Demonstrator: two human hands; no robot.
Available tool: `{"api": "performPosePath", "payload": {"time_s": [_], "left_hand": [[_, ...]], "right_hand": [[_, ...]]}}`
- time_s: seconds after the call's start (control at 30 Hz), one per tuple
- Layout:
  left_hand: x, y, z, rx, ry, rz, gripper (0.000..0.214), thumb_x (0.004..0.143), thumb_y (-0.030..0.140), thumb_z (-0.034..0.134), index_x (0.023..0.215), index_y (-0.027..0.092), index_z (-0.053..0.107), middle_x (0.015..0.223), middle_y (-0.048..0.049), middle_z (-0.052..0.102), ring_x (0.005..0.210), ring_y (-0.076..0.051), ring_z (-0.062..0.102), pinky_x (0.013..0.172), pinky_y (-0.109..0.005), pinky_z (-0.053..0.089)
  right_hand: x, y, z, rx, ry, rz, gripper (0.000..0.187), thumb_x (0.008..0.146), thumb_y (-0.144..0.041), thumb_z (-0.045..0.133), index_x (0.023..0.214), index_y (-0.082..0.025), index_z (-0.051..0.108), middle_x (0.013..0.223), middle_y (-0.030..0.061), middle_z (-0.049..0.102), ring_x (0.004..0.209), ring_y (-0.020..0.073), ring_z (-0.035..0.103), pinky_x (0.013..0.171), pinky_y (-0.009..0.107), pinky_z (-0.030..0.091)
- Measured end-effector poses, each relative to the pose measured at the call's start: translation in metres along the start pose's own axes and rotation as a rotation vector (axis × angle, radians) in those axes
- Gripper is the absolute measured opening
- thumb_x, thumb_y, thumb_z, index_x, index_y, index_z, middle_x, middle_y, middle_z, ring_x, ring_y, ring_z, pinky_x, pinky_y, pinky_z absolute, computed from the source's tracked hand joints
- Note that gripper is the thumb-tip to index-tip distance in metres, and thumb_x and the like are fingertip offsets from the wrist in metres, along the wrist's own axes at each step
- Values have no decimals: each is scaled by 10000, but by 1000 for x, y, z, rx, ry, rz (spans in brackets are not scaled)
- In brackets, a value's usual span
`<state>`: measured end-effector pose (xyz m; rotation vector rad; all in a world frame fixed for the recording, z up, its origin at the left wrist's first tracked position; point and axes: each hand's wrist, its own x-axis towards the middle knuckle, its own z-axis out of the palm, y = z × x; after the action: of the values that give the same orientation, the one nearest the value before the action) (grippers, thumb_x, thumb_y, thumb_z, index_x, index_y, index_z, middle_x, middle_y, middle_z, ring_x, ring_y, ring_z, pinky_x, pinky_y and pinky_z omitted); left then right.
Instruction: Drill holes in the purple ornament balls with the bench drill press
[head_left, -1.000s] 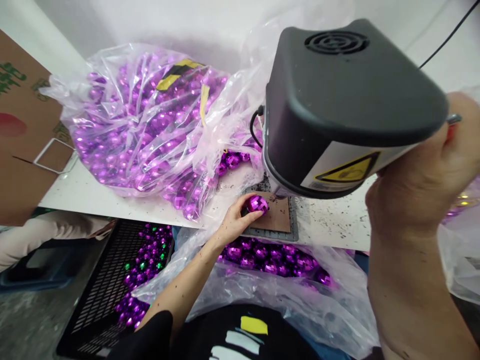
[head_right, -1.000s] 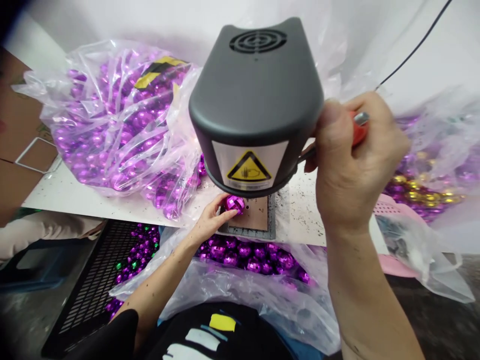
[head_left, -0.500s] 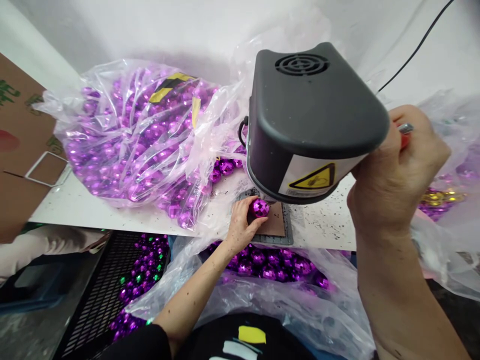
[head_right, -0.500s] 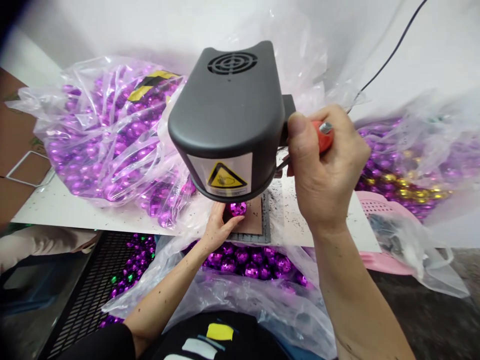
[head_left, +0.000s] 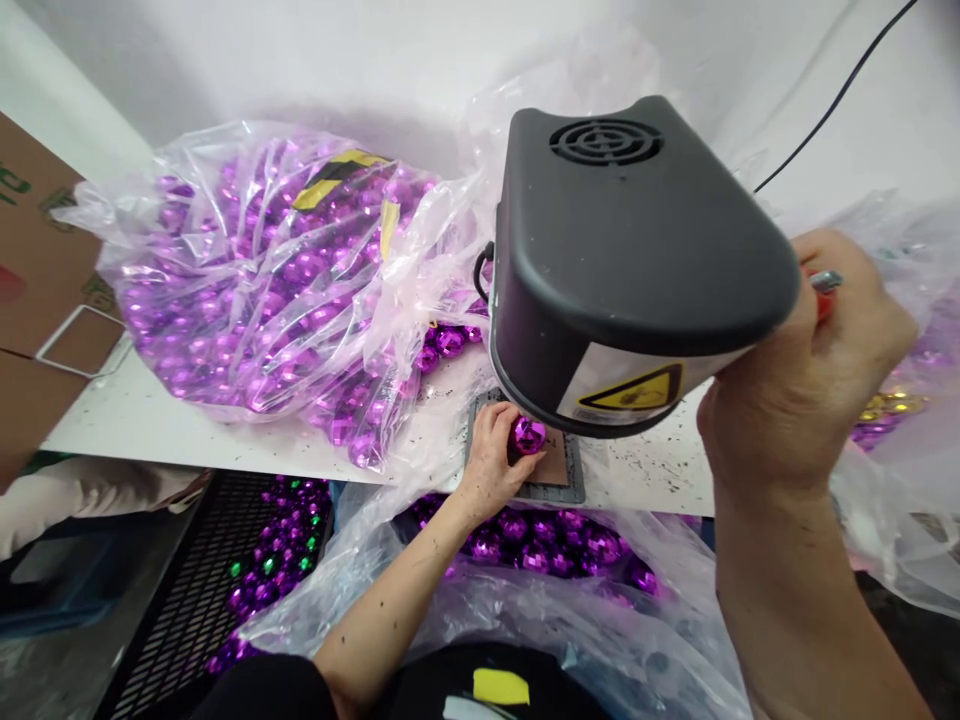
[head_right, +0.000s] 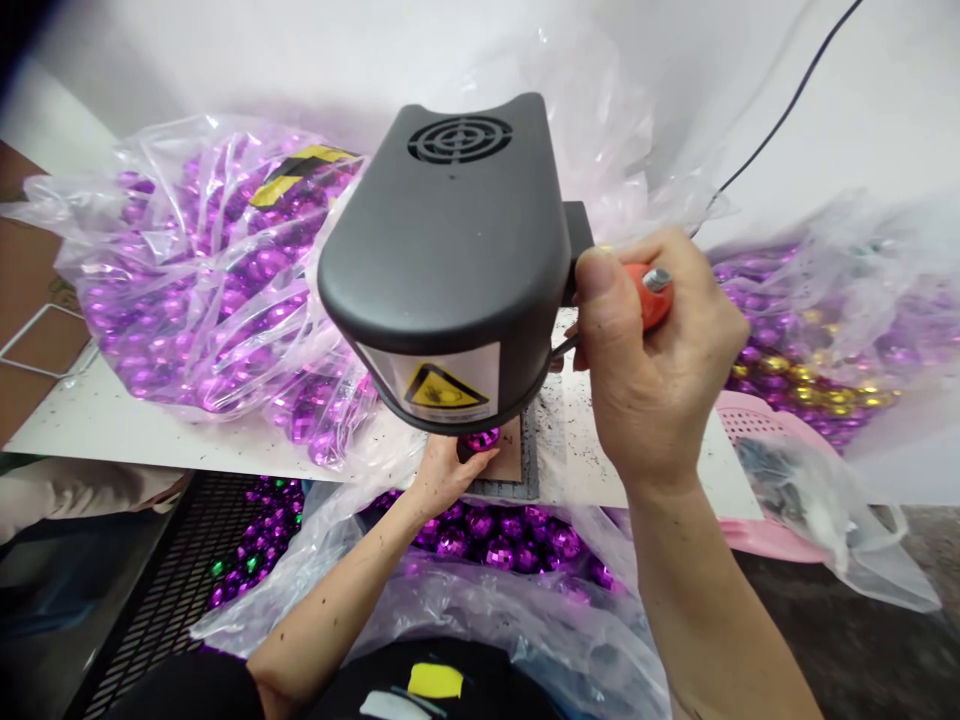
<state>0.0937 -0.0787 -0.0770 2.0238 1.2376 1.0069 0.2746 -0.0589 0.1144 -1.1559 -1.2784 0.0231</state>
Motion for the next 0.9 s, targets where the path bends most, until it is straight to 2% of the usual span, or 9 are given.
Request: {"api": "performPosePath", "payload": {"time_s": [0.1, 0.2, 0.33, 0.47, 0.53, 0.63, 0.73, 0.9], "left_hand": [[2, 4, -3, -54, -62, -51, 431, 896, 364, 697, 1274, 206, 566, 1256, -113, 657, 1238, -288, 573, 1136, -531, 374], [4, 9, -5, -60, -76, -105, 365, 917, 391, 667, 1230, 215, 599, 1204, -105, 678, 1220, -287, 588, 1161, -551, 342], [5, 13, -5, -24, -87, -94, 350, 929, 369, 634, 1247, 229, 599, 1218, -107, 671, 1231, -293, 578, 1187, -573, 299], [4, 12, -5, -11, -98, -90, 367, 930, 370, 619, 1269, 230, 596, 1233, -112, 661, 1225, -295, 575, 1197, -579, 286], [4, 11, -5, -16, -109, -87, 369, 931, 373, 616, 1274, 237, 603, 1238, -109, 663, 1229, -294, 573, 1189, -565, 311], [4, 10, -5, -35, -114, -81, 357, 925, 367, 620, 1263, 251, 620, 1229, -99, 674, 1223, -292, 578, 1181, -553, 336], [4, 10, -5, -44, -113, -77, 340, 917, 360, 626, 1242, 261, 635, 1227, -97, 677, 1218, -294, 582, 1180, -556, 343], [3, 10, -5, -35, -126, -73, 349, 917, 362, 626, 1252, 261, 627, 1247, -104, 667, 1253, -301, 560, 1223, -570, 273]], "right_hand": [[0, 0, 0, 20, 3, 0, 553, 884, -659, 544, 743, -125, 582, 620, -48, 346, 558, 0, 384, 497, 138, 310], [1, 0, -1, 34, -9, 8, 523, 895, -632, 548, 753, -130, 583, 613, -50, 377, 546, 6, 396, 495, 148, 324], [-5, 2, -3, 23, 2, 3, 438, 901, -568, 574, 763, -153, 601, 571, -57, 389, 506, 22, 398, 485, 179, 341], [-28, 8, -13, -15, 78, -120, 241, 882, -409, 623, 781, -193, 658, 607, -45, 511, 489, 39, 415, 472, 227, 332], [-43, 11, -22, -22, 45, -198, 102, 851, -291, 634, 884, -217, 696, 683, -30, 595, 528, 66, 487, 493, 253, 382], [-63, 16, -33, 34, -81, -292, 296, 787, -176, 630, 1070, -239, 689, 752, -6, 637, 627, 133, 587, 551, 310, 471], [-76, 21, -38, 32, -167, -322, 398, 766, -136, 599, 1140, -253, 668, 766, 5, 625, 657, 160, 598, 605, 367, 517], [-87, 26, -33, -5, -127, -288, 378, 775, -126, 570, 1112, -258, 679, 755, 7, 628, 629, 157, 566, 621, 379, 504]]}}
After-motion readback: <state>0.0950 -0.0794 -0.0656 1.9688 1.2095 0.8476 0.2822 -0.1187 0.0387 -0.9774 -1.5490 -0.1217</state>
